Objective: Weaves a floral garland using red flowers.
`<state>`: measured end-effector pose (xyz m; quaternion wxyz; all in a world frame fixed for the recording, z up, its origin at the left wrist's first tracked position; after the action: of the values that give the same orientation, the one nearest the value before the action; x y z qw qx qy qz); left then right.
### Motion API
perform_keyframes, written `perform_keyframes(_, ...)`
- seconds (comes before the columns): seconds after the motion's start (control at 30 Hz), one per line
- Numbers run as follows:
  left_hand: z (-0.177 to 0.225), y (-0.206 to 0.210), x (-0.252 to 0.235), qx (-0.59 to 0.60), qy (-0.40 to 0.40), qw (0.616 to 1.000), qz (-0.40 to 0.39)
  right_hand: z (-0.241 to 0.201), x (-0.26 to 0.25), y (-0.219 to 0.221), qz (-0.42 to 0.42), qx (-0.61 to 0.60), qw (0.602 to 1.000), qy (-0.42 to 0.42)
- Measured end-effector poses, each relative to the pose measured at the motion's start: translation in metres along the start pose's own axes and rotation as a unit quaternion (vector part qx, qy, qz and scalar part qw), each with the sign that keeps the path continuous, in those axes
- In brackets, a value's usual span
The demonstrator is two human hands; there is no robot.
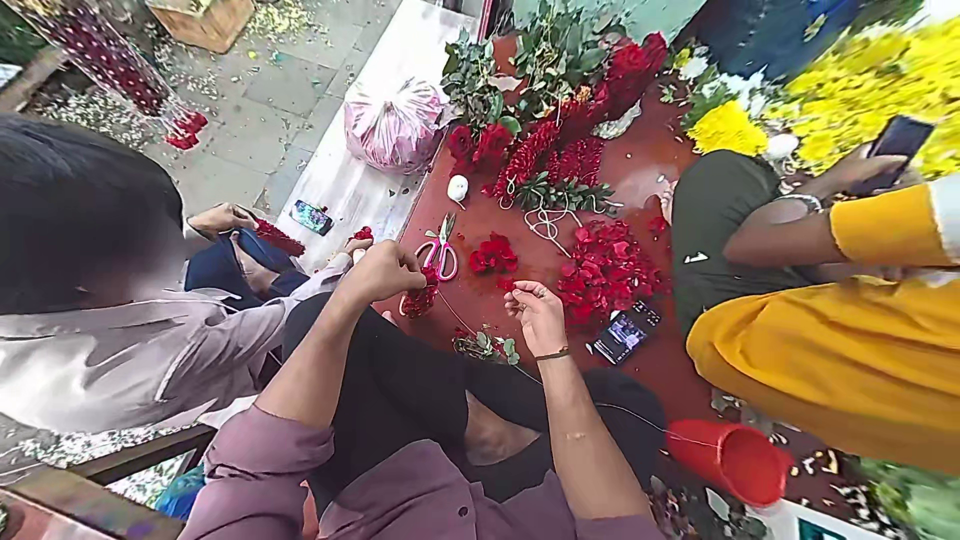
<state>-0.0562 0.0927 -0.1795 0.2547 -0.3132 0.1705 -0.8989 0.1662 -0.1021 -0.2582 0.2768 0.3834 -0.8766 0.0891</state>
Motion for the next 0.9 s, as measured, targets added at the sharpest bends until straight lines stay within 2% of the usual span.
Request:
perform_keyframes(0.17, 0.001, 0.004, 0.003, -0.005, -0.013, 1.0, -0.005, 0.001, 0.019, 0.007, -0.027, -0.077, 0.996, 0.041)
perform_keyframes(0.3, 0.002, 0.009, 0.003, -0.005, -0.023, 1.0, -0.011, -0.003, 0.022, 0.008, -0.022, -0.093, 0.995, 0.027)
perform_keyframes(0.47, 0.001, 0.009, 0.001, -0.018, -0.025, 1.0, -0.005, -0.011, 0.02, 0.006, -0.034, -0.003, 0.999, -0.024)
perform_keyframes(0.57, 0.002, 0.009, 0.002, -0.016, -0.016, 1.0, -0.003, -0.019, 0.02, 0.009, -0.054, 0.061, 0.993, -0.09)
perform_keyframes(0.7, 0.007, 0.007, 0.011, -0.008, -0.022, 1.0, 0.019, -0.03, 0.025, 0.013, -0.026, 0.162, 0.977, -0.137)
perform_keyframes(0.9, 0.006, 0.003, 0.005, -0.019, -0.025, 0.999, 0.006, -0.039, 0.031, 0.021, -0.031, 0.166, 0.962, -0.214)
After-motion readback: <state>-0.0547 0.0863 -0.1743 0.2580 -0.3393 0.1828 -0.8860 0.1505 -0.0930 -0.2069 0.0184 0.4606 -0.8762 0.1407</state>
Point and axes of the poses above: each hand's wrist, its own x-axis away from the middle knuckle, its own y-axis out of the palm, z = x × y, the point moved 10 cm from there along -x, towards the middle knuckle, and after that the axes turned 5 degrees about x, right-handed, at the moved point
